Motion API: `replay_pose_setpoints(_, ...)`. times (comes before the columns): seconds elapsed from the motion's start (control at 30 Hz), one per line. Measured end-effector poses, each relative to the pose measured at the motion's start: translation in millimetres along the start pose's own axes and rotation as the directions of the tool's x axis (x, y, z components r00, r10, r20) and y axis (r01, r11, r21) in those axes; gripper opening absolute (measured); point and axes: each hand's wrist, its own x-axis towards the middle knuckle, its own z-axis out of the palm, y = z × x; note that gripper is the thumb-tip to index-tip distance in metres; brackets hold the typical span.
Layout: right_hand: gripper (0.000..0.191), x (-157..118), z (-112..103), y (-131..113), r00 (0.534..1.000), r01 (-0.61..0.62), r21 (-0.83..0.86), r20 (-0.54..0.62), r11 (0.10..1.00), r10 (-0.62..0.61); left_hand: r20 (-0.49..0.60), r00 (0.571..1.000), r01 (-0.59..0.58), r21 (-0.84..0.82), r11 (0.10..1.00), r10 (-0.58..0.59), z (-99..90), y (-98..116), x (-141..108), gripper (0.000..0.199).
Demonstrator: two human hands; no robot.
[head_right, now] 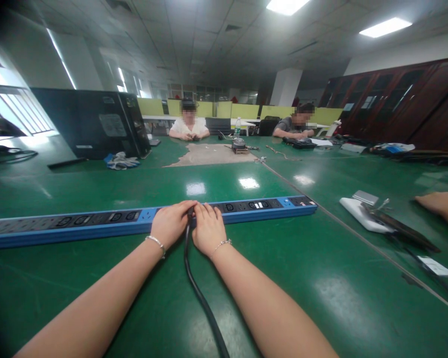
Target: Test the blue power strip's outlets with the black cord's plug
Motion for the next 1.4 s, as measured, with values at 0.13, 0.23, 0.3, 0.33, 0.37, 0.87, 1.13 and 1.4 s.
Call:
replay_pose_setpoints(0.13, 0.052, 2, -1, 0, 1.000, -0.017, 0.025, -0.009, 1.000, 0.018, -0.009, 1.000, -0.005, -0.007, 1.000, 0.005, 0.9, 1, 2, 0.035)
replay_pose_setpoints(0.23, 0.050, 3, -2, 1, 1.000, -0.026, 0.034, -0.009, 0.999, 0.026, 0.005, 1.000, -0.022, -0.015, 1.000, 0.022, 1.6, 0, 2, 0.035)
replay_pose_setpoints(0.3, 0.049, 3, -2, 1, 1.000, -0.024, 0.036, -0.015, 0.999, 0.025, 0.007, 1.000, -0.029, -0.023, 0.999, 0.029, 2.3, -1, 1, 0.036)
replay_pose_setpoints(0.33, 0.048, 3, -3, 1, 1.000, -0.023, 0.036, -0.019, 0.999, 0.024, 0.007, 0.999, -0.031, -0.028, 0.999, 0.032, 2.6, -1, 1, 0.037)
replay_pose_setpoints(0.37, 0.048, 4, -3, 1, 0.999, -0.024, 0.036, -0.024, 0.999, 0.025, 0.009, 0.999, -0.033, -0.032, 0.999, 0.033, 2.7, -2, 1, 0.037)
replay_pose_setpoints(0.87, 0.044, 7, 1, 2, 0.996, -0.044, 0.098, -0.075, 0.994, 0.051, -0.032, 0.999, 0.012, 0.033, 0.999, -0.011, 3.7, 9, -3, 0.036)
replay_pose_setpoints(1.13, 0.050, 10, 2, 3, 0.994, -0.052, 0.114, -0.088, 0.992, 0.063, -0.281, 0.959, -0.072, -0.127, 0.989, 0.034, 15.0, 6, -3, 0.031)
replay_pose_setpoints(1.4, 0.050, 9, 3, 7, 0.997, -0.036, 0.087, -0.065, 0.996, 0.042, -0.417, 0.891, 0.108, -0.190, 0.976, -0.180, -15.5, -22, 0, 0.036)
